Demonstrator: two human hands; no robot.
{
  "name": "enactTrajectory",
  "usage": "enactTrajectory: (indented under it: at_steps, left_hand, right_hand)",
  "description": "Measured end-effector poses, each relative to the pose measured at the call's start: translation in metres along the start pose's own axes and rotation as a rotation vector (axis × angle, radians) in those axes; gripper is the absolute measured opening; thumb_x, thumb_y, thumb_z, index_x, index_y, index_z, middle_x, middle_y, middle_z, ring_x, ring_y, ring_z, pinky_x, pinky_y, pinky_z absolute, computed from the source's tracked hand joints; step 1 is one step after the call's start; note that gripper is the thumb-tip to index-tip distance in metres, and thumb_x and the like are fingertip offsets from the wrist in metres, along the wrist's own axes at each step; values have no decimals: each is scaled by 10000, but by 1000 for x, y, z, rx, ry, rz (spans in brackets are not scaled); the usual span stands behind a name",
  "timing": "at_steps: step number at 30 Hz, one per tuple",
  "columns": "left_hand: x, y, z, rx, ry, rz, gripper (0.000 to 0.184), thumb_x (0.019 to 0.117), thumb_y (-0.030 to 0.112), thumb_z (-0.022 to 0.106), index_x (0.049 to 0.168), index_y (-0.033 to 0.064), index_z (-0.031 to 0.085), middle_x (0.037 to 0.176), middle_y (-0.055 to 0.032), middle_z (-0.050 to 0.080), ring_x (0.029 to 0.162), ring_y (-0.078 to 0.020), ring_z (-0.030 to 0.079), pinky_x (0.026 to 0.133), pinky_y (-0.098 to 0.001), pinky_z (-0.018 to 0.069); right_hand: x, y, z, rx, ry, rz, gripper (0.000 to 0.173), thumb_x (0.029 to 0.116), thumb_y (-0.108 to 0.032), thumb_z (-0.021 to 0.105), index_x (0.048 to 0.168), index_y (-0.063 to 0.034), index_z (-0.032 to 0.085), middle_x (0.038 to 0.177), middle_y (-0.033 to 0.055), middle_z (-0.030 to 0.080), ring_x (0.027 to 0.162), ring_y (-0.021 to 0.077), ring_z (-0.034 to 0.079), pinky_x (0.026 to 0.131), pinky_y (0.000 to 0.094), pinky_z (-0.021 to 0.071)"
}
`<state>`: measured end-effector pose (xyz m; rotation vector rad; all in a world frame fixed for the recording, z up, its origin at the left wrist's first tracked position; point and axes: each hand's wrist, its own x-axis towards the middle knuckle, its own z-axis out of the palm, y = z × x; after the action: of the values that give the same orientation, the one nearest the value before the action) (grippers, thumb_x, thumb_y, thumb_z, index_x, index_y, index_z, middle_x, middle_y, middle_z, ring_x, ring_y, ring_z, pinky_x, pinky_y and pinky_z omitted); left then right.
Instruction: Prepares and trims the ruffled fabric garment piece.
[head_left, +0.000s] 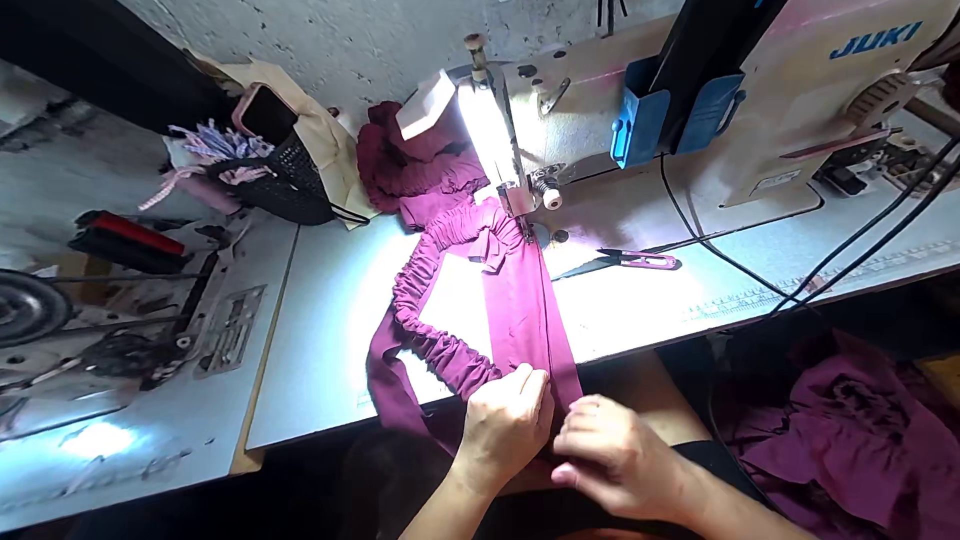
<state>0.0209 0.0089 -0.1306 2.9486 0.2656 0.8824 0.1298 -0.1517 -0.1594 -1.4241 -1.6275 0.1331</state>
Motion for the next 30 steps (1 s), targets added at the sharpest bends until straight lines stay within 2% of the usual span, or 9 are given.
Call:
enactTrajectory:
  at_steps: [3,5,8,11,14,18,22,25,30]
  left_hand:
    - [-3,2,3,-15,34,-10,212,948,166,570,848,68,729,670,-47,608,553,-177,599,480,-306,467]
    - [-4,1,6,-49,46,-19,209,947,157,574,861,59,737,679,-52,604,549,-179,588,475,-302,456]
    - [-5,-1,7,-129,3,-66,208,976,152,562,921,73,747,853,-80,691,597,-167,636,472,-291,483]
    - [-6,-3,5,-174,-33,-110,206,985,168,569,948,109,762,1153,-115,729,608,-159,648,464,-291,484]
    - [-7,-7,3,-210,-58,-105,229,1009,181,545,963,127,763,1263,-113,717,597,-164,656,459,-306,474]
    - [-7,-10,4,-225,-66,-82,235,1016,175,532,994,129,761,1266,-121,721,602,-178,654,460,-309,450]
    - [-10,-8,3,-204,-78,-75,219,1014,148,546,1039,129,763,1254,-130,729,606,-193,657,456,-307,431]
    - [-10,-8,3,-193,-73,-71,221,1007,129,550,1063,127,763,1242,-136,733,591,-193,629,458,-301,402]
    - [-13,-8,5,-217,-67,-82,207,1006,116,555,1073,118,751,1240,-143,731,597,-191,619,468,-298,393]
  right_hand:
    - [23,17,-44,-147,156,147,283,1019,-304,593,944,-100,773,905,10,757,895,115,706,836,327,573]
    - [41,46,-73,-431,295,240,245,962,-199,590,836,-44,730,823,92,707,801,216,692,702,382,567]
    - [64,93,-108,-611,150,419,351,1012,-161,567,1320,-29,672,1335,194,646,1246,375,609,1037,546,493]
    - [75,117,-112,-703,81,392,263,1024,-163,605,1196,2,718,1105,212,683,1083,414,636,935,557,513]
    - [83,112,-108,-791,34,361,242,1046,-90,497,1048,61,687,994,245,655,1022,439,647,876,555,529]
    - [86,84,-93,-643,-18,297,212,1018,-60,467,1057,35,653,956,194,674,914,362,683,787,509,557]
    - [84,55,-63,-690,-165,175,372,1064,-278,450,1135,-38,725,949,141,713,854,314,681,753,470,523]
    - [89,51,-54,-775,-233,150,327,1058,-286,477,1124,-76,719,857,137,655,737,312,622,667,452,458]
    - [96,47,-54,-812,-291,173,299,1052,-256,486,1106,-61,706,902,162,648,827,346,643,701,473,476]
